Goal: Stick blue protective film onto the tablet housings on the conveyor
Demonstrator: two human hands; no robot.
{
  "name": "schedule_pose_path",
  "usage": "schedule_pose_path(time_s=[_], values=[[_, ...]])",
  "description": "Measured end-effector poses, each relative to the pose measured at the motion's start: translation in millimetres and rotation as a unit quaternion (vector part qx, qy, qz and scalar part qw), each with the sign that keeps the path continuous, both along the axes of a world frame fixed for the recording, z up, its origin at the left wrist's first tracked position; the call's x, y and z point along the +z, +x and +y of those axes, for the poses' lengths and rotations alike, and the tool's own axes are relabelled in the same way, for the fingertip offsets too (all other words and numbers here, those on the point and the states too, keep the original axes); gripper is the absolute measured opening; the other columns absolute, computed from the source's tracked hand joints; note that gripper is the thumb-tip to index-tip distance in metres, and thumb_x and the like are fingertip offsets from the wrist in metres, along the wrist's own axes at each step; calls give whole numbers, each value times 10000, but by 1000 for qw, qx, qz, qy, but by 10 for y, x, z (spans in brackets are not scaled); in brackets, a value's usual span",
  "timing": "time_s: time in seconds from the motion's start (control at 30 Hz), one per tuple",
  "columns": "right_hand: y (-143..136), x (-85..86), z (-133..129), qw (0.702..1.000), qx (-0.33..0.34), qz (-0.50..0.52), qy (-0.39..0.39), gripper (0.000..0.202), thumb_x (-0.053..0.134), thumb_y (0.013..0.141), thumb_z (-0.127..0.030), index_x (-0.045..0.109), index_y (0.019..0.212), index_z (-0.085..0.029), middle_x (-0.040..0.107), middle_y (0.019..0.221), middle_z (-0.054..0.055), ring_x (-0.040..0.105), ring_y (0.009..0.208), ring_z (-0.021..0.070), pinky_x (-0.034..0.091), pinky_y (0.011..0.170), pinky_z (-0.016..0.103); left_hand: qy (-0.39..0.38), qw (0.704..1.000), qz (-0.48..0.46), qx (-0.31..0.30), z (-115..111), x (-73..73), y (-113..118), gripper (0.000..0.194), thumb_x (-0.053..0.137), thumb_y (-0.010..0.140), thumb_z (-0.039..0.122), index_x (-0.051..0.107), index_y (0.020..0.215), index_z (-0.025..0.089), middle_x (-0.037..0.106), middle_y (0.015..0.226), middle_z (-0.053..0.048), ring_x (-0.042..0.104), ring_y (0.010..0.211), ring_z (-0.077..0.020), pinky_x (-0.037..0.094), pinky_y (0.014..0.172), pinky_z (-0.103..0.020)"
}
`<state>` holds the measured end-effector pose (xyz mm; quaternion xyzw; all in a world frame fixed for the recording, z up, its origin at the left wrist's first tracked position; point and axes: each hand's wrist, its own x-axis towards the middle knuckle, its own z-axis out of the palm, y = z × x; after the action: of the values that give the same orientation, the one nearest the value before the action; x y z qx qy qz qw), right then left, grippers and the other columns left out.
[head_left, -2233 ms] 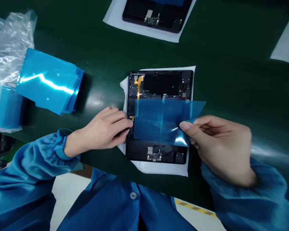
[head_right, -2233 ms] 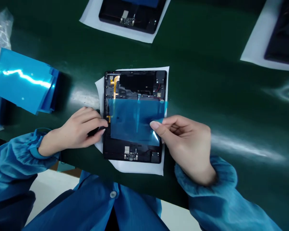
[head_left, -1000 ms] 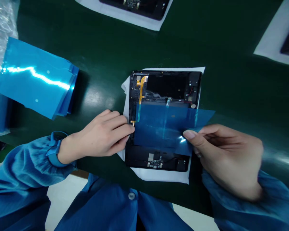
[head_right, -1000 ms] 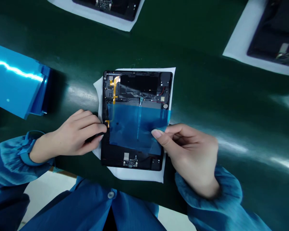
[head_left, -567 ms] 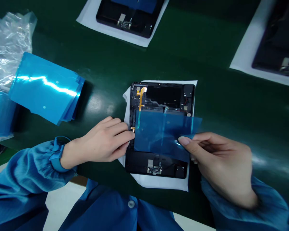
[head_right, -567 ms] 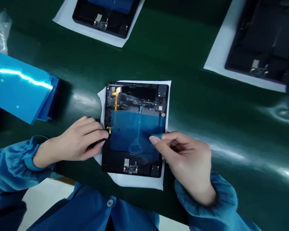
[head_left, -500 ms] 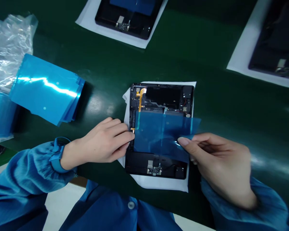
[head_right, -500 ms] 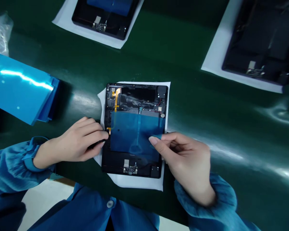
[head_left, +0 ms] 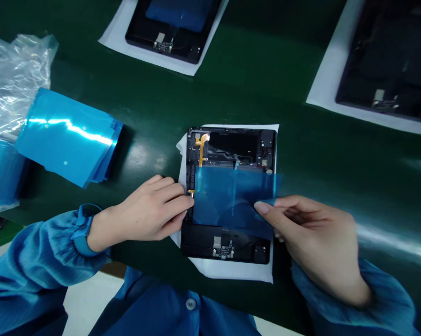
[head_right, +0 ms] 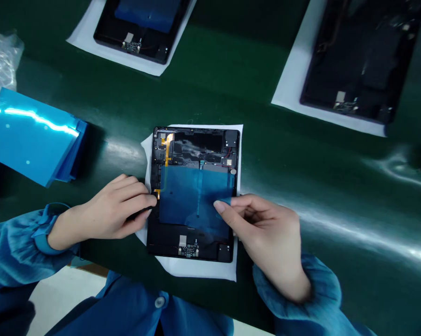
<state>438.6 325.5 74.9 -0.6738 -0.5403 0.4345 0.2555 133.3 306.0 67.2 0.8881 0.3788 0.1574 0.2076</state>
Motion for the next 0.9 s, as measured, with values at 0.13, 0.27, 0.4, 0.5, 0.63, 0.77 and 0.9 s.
schedule_pose_path(time_s=[0.13,0.27,0.4,0.5,0.63,0.77,0.9], values=[[-9,-1,1,1000,-1,5,-2,280,927,726,-442,765,687,-216,604,506,-18,469,430,100,380,396,214,1,1000,-2,1,-6,-6,0,142,563,1034,164,677,1118,152,741,981,-85,623,827,-207,483,701,-369],[-17,5,9,1000,3,2,4,294,912,733,-463,761,674,-218,605,499,-13,466,418,104,374,385,221,3,1000,-3,3,-7,-4,4,140,548,1045,166,668,1117,159,741,983,-79,619,824,-200,498,704,-362],[-2,0,6,1000,4,1,5,309,919,722,-488,768,677,-222,606,509,-14,469,426,109,384,388,232,-6,1000,-2,-1,1,1,-1,151,548,1040,172,672,1123,158,739,990,-89,627,836,-209,503,710,-371],[15,-9,-1,1000,8,-1,5,286,915,737,-469,776,696,-222,623,526,-10,491,442,112,411,406,235,0,1000,-4,-2,5,7,0,151,538,1042,171,670,1115,158,740,986,-86,619,829,-204,498,708,-364],[13,-8,0,1000,11,6,11,252,916,747,-445,787,735,-229,646,543,-18,511,442,111,438,414,236,3,1000,-8,1,2,-1,7,130,566,1029,165,671,1107,155,740,976,-83,617,818,-204,489,694,-366],[-13,-6,0,1000,1,17,6,262,925,731,-441,785,775,-225,668,579,-21,549,467,114,481,450,235,22,1000,-18,4,0,-35,6,118,575,1024,184,668,1094,165,725,943,-60,605,791,-191,480,671,-350],[-21,-18,7,1000,4,29,-7,292,913,740,-468,770,799,-221,657,590,-31,528,468,104,476,463,236,46,998,-39,19,5,-70,-6,135,578,1027,205,662,1123,161,720,956,-51,609,791,-175,497,695,-321]])
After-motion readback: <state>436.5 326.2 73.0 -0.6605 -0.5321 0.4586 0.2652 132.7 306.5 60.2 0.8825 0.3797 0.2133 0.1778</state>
